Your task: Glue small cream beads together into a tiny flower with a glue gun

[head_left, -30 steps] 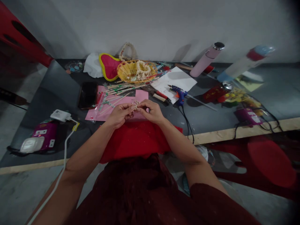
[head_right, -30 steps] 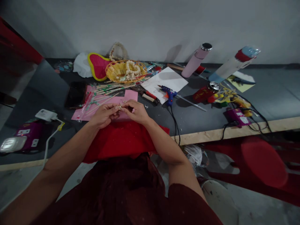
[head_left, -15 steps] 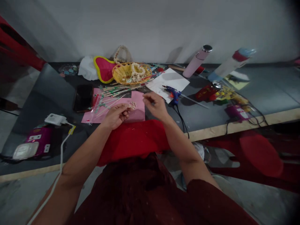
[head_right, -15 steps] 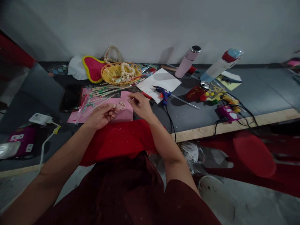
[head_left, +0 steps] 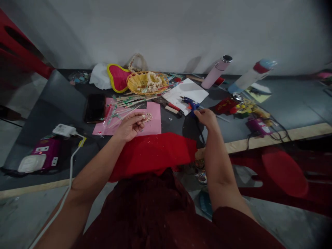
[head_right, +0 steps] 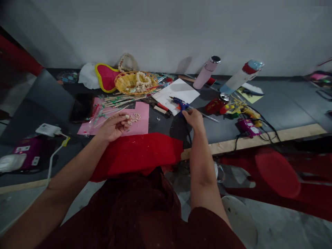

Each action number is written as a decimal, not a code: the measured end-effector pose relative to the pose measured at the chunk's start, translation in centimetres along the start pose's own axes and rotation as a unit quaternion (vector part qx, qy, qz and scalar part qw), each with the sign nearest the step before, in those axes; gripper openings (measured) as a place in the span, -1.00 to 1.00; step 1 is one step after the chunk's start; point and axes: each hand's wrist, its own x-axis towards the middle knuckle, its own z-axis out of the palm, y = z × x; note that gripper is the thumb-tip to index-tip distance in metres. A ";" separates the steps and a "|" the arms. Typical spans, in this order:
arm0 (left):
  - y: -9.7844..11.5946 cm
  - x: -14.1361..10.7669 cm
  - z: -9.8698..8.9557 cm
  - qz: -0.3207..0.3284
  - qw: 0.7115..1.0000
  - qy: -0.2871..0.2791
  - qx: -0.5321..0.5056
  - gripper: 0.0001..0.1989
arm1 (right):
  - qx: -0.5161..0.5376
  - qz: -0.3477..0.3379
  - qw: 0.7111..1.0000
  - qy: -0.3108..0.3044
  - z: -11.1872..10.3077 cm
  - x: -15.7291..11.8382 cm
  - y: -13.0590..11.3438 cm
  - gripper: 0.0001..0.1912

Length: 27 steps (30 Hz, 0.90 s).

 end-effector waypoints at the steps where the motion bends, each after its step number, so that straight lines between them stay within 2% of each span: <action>1: 0.0 0.0 0.0 0.001 1.000 -0.006 0.001 -0.77 | 0.006 0.002 1.000 -0.008 0.1 0.2 0.0 -0.60; 6: -0.1 -0.1 -0.3 0.010 1.000 -0.023 0.014 -0.74 | 0.008 0.033 0.999 -0.022 0.6 1.1 -0.6 -0.47; 9: -0.3 -0.1 -0.4 0.017 0.999 -0.025 0.023 -0.76 | 0.048 0.070 0.996 -0.031 0.6 1.2 -1.2 -0.58; 13: -0.3 0.0 -0.5 0.027 0.999 -0.025 0.039 -0.75 | 0.183 0.099 0.978 -0.018 0.1 0.9 -1.9 -0.72; 16: -0.4 0.1 -0.7 0.033 0.998 -0.033 0.045 -0.75 | 0.346 0.067 0.936 -0.023 -0.3 0.1 -2.8 -0.76; 19: -0.4 0.2 -0.8 0.037 0.998 -0.021 0.052 -0.75 | 0.520 -0.007 0.853 -0.031 -0.2 -1.6 -4.6 -0.74; 21: -0.4 0.3 -0.8 0.036 0.998 -0.007 0.049 -0.74 | 0.584 -0.049 0.808 -0.060 0.1 -3.2 -6.3 -0.71; 23: -0.3 0.4 -0.9 0.044 0.998 0.004 0.046 -0.75 | 0.606 -0.073 0.783 -0.119 0.6 -4.9 -8.3 -0.65; 27: -0.3 0.7 -1.1 0.080 0.995 0.023 0.055 -0.78 | 0.606 -0.121 0.760 -0.201 2.4 -7.7 -11.2 -0.58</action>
